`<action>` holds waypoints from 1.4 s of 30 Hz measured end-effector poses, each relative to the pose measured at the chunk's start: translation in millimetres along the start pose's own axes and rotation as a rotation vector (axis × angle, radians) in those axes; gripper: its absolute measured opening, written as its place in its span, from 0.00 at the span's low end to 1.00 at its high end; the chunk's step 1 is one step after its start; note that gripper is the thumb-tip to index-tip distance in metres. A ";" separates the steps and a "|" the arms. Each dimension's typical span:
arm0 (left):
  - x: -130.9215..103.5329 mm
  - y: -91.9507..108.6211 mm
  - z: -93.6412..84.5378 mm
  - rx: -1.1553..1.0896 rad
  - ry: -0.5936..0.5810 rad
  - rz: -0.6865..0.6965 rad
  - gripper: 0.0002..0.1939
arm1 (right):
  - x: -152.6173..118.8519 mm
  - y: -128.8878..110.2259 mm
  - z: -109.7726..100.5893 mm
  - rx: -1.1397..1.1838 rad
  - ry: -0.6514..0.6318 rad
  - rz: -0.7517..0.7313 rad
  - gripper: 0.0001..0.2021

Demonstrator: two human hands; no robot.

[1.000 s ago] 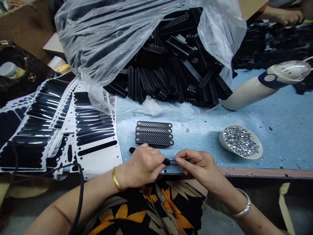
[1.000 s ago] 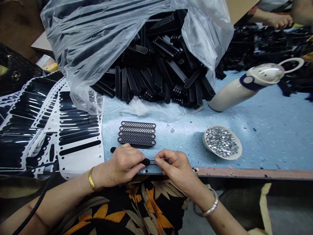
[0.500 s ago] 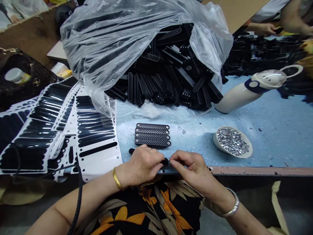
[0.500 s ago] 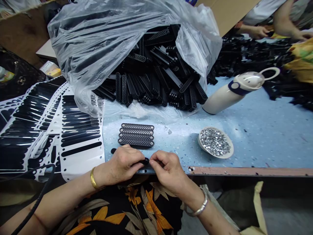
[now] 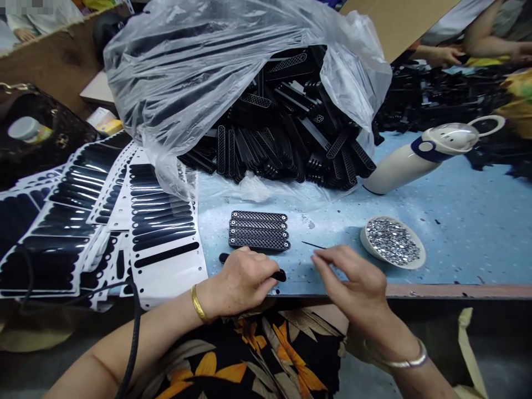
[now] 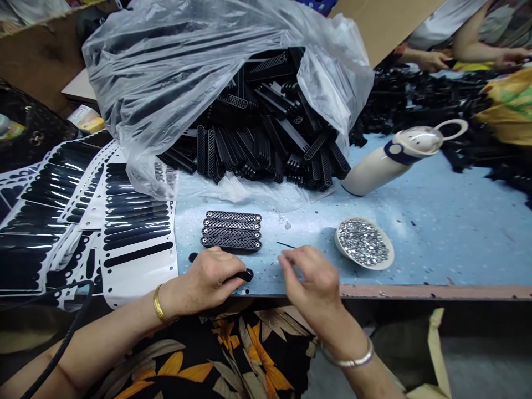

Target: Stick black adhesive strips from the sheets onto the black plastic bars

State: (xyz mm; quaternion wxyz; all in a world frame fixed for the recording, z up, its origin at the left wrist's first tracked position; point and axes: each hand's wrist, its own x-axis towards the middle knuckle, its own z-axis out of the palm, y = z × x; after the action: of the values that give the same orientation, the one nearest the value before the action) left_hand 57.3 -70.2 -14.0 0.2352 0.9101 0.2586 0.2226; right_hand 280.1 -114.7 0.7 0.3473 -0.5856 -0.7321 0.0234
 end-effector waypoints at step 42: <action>-5.9 -3.3 -9.0 -0.103 0.007 0.019 0.10 | 6.1 -43.7 19.3 0.430 -0.413 0.527 0.12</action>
State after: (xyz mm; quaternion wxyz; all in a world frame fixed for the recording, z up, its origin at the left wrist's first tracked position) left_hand 46.9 -68.2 -10.3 0.2786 0.8984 0.2391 0.2411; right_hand 232.5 -115.8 8.3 0.2897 -0.6502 -0.5896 0.3816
